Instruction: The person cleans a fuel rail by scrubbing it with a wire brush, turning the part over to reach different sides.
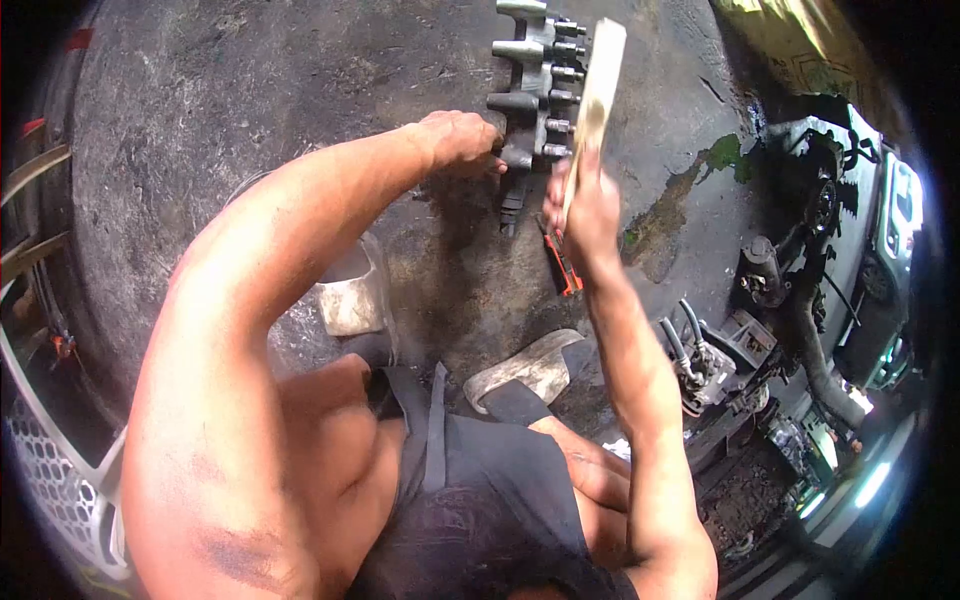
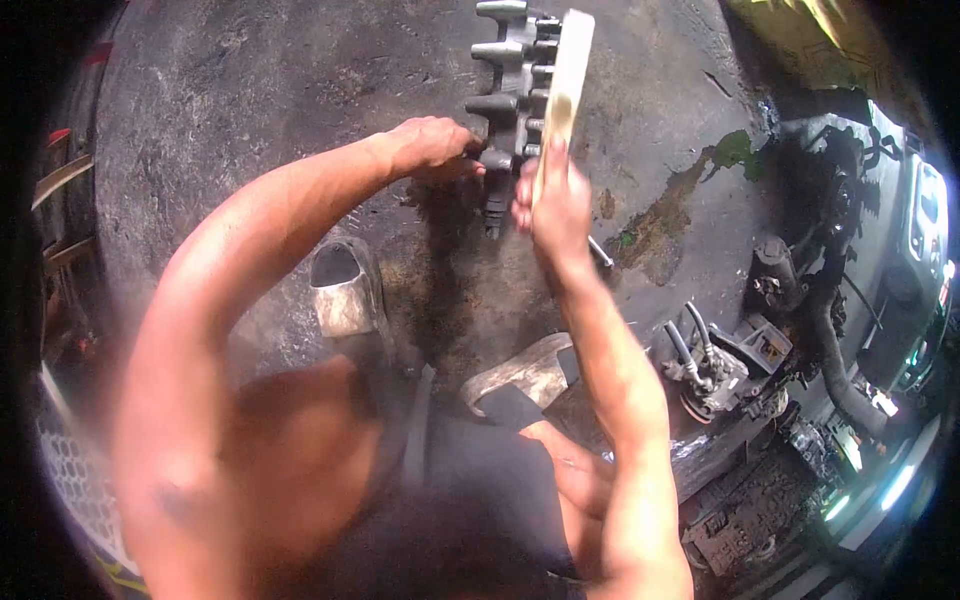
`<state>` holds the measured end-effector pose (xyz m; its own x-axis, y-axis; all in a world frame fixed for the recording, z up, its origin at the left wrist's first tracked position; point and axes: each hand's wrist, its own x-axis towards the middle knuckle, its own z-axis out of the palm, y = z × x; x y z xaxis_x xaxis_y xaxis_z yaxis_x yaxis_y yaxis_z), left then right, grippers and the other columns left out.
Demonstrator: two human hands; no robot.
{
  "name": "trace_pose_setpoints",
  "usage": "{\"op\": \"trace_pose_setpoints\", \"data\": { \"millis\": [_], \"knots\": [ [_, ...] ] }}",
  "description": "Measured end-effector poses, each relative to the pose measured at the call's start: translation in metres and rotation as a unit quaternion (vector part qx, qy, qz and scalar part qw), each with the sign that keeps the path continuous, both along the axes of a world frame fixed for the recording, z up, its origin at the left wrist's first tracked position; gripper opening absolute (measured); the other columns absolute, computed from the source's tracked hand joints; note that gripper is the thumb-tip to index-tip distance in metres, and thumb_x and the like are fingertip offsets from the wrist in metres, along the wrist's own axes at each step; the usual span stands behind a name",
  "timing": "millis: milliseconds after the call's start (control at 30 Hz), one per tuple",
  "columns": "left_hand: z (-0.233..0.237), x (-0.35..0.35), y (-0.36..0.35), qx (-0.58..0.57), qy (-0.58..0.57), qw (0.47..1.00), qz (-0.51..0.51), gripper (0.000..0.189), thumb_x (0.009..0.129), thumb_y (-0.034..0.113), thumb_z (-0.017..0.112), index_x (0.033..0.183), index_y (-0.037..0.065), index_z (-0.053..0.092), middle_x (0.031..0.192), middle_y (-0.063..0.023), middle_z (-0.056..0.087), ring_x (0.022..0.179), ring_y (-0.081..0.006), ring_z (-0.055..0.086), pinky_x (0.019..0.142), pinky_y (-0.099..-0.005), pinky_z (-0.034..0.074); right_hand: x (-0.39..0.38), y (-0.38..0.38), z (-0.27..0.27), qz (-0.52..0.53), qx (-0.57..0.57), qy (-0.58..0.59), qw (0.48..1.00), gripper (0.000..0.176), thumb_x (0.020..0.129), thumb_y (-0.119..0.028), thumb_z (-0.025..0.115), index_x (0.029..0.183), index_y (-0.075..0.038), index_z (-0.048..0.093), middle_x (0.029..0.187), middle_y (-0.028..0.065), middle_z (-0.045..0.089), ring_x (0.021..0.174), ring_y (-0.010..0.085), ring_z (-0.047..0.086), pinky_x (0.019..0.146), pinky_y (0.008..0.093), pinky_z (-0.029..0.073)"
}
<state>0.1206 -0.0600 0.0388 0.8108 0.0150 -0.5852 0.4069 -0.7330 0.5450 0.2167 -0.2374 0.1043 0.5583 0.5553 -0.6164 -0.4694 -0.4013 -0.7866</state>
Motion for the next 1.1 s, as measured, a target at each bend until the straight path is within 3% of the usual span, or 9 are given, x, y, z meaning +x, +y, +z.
{"op": "trace_pose_setpoints", "data": {
  "millis": [133, 233, 333, 433, 667, 767, 800, 900, 1100],
  "knots": [
    [0.000, -0.004, -0.003, -0.005, -0.003, 0.999, 0.034, 0.048, 0.091, 0.051, 0.061, 0.115, 0.010, 0.068, 0.114, -0.0210, 0.068, 0.111, -0.0390, 0.063, 0.094, -0.0486, 0.051, -0.042, -0.104, -0.039, 0.087, -0.143, -0.125, 0.978, 0.046, 0.105, -0.048, 0.037, 0.093, -0.007, 0.054, 0.064, 0.0049, 0.054, 0.047, 0.0116, 0.052, 0.044, 0.0319, 0.045],
    [0.006, -0.001, 0.001, -0.008, 0.002, 0.999, 0.034, 0.047, 0.092, 0.050, 0.060, 0.116, 0.010, 0.068, 0.114, -0.0211, 0.068, 0.111, -0.0388, 0.063, 0.094, -0.0483, 0.051, -0.027, -0.102, -0.112, 0.226, -0.092, -0.369, 0.897, 0.046, 0.106, -0.045, 0.040, 0.090, -0.005, 0.055, 0.056, 0.0023, 0.050, 0.044, 0.0123, 0.050, 0.043, 0.0323, 0.043],
    [0.005, -0.004, -0.007, -0.011, -0.008, 0.999, 0.031, 0.048, 0.091, 0.051, 0.061, 0.115, 0.010, 0.068, 0.113, -0.0217, 0.068, 0.111, -0.0386, 0.063, 0.094, -0.0485, 0.051, -0.003, -0.019, -0.077, 0.120, -0.135, -0.165, 0.970, 0.047, 0.104, -0.047, 0.043, 0.095, -0.003, 0.056, 0.056, 0.0027, 0.049, 0.044, 0.0137, 0.050, 0.043, 0.0330, 0.044],
    [0.005, 0.001, -0.002, 0.008, 0.007, 1.000, 0.009, 0.048, 0.091, 0.051, 0.061, 0.113, 0.009, 0.069, 0.112, -0.0214, 0.068, 0.110, -0.0386, 0.064, 0.093, -0.0485, 0.051, 0.021, 0.012, -0.028, -0.056, 0.023, -0.061, 0.996, 0.053, 0.103, -0.055, 0.038, 0.087, -0.006, 0.051, 0.058, -0.0017, 0.047, 0.044, 0.0063, 0.045, 0.037, 0.0229, 0.038],
    [0.007, -0.002, -0.001, -0.008, 0.000, 1.000, 0.015, 0.047, 0.092, 0.051, 0.060, 0.114, 0.011, 0.069, 0.113, -0.0206, 0.068, 0.111, -0.0390, 0.063, 0.094, -0.0489, 0.050, -0.053, -0.088, -0.014, 0.062, -0.088, -0.052, 0.993, 0.043, 0.106, -0.046, 0.038, 0.088, -0.008, 0.051, 0.062, 0.0000, 0.050, 0.046, 0.0084, 0.049, 0.039, 0.0253, 0.040],
    [0.005, 0.000, -0.001, 0.003, 0.006, 1.000, 0.014, 0.047, 0.092, 0.051, 0.060, 0.114, 0.010, 0.068, 0.110, -0.0212, 0.069, 0.110, -0.0398, 0.064, 0.093, -0.0491, 0.051, -0.028, -0.088, -0.109, 0.196, -0.080, -0.317, 0.924, 0.041, 0.106, -0.039, 0.040, 0.083, -0.008, 0.052, 0.060, 0.0009, 0.051, 0.046, 0.0101, 0.051, 0.040, 0.0284, 0.041],
    [0.006, -0.001, -0.002, 0.002, 0.007, 1.000, 0.012, 0.047, 0.092, 0.051, 0.060, 0.114, 0.010, 0.068, 0.110, -0.0212, 0.069, 0.109, -0.0400, 0.064, 0.092, -0.0492, 0.051, -0.026, -0.042, -0.063, 0.093, -0.116, -0.115, 0.982, 0.042, 0.107, -0.035, 0.040, 0.079, -0.007, 0.053, 0.057, 0.0018, 0.050, 0.044, 0.0121, 0.051, 0.041, 0.0311, 0.041],
    [0.003, -0.002, -0.007, 0.003, -0.007, 1.000, 0.002, 0.049, 0.091, 0.052, 0.060, 0.112, 0.008, 0.068, 0.108, -0.0212, 0.069, 0.106, -0.0401, 0.065, 0.090, -0.0492, 0.053, 0.014, 0.006, -0.041, -0.036, -0.021, 0.088, 0.995, 0.048, 0.105, -0.049, 0.040, 0.087, -0.006, 0.052, 0.058, -0.0001, 0.047, 0.041, 0.0103, 0.045, 0.036, 0.0272, 0.037],
    [0.001, 0.000, -0.001, 0.008, 0.008, 1.000, -0.006, 0.046, 0.094, 0.052, 0.057, 0.114, 0.011, 0.065, 0.108, -0.0207, 0.068, 0.106, -0.0408, 0.063, 0.088, -0.0507, 0.052, -0.027, -0.073, -0.020, -0.056, -0.011, 0.089, 0.994, 0.042, 0.103, -0.050, 0.044, 0.093, -0.010, 0.051, 0.061, -0.0004, 0.047, 0.042, 0.0117, 0.044, 0.036, 0.0270, 0.037]
  ]
}}
